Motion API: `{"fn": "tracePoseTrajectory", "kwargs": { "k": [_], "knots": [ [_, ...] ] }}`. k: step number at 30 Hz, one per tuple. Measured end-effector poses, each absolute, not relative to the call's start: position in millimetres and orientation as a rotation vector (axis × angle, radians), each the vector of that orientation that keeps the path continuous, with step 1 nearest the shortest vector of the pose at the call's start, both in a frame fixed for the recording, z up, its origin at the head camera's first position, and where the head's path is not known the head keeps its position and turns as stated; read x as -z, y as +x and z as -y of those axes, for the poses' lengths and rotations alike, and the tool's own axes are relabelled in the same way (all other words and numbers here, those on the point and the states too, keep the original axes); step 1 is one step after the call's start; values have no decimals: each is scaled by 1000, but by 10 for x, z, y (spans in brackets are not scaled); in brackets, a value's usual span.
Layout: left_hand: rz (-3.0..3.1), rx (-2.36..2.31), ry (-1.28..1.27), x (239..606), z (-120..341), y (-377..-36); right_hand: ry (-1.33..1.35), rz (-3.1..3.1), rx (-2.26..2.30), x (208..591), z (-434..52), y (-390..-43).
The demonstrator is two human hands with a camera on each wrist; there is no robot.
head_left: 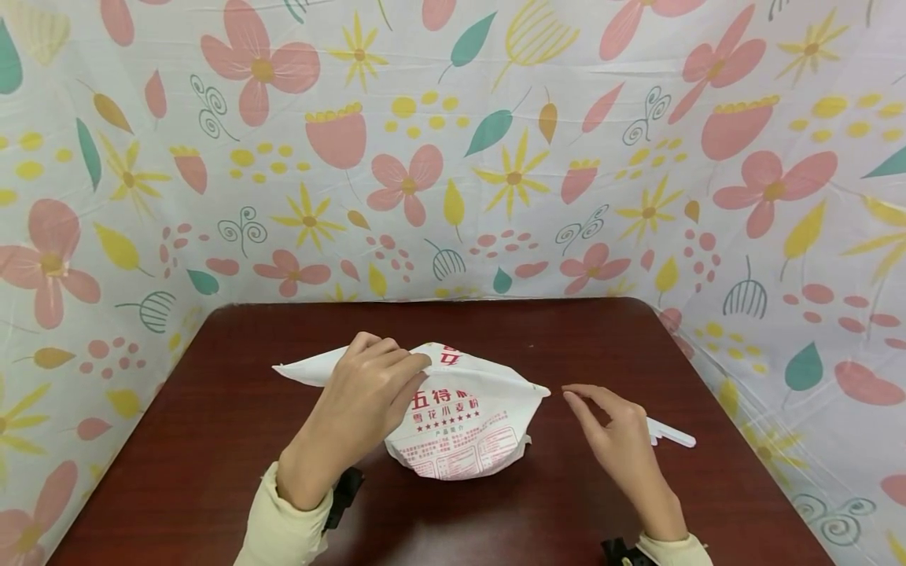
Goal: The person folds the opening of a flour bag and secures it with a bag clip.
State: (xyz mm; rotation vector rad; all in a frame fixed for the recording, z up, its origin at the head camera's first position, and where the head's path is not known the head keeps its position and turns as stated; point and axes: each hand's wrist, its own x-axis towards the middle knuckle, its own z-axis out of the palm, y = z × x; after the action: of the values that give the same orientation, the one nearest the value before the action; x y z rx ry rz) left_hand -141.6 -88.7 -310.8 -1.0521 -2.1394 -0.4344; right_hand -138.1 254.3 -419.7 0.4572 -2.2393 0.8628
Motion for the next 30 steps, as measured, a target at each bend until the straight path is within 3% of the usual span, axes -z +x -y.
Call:
{"fn": "tracePoseTrajectory", "kwargs": {
  "k": [30],
  "knots": [
    [2191, 361, -1014, 3069, 869, -1366, 138, 2452, -735, 4724, -2902, -1471]
  ]
}}
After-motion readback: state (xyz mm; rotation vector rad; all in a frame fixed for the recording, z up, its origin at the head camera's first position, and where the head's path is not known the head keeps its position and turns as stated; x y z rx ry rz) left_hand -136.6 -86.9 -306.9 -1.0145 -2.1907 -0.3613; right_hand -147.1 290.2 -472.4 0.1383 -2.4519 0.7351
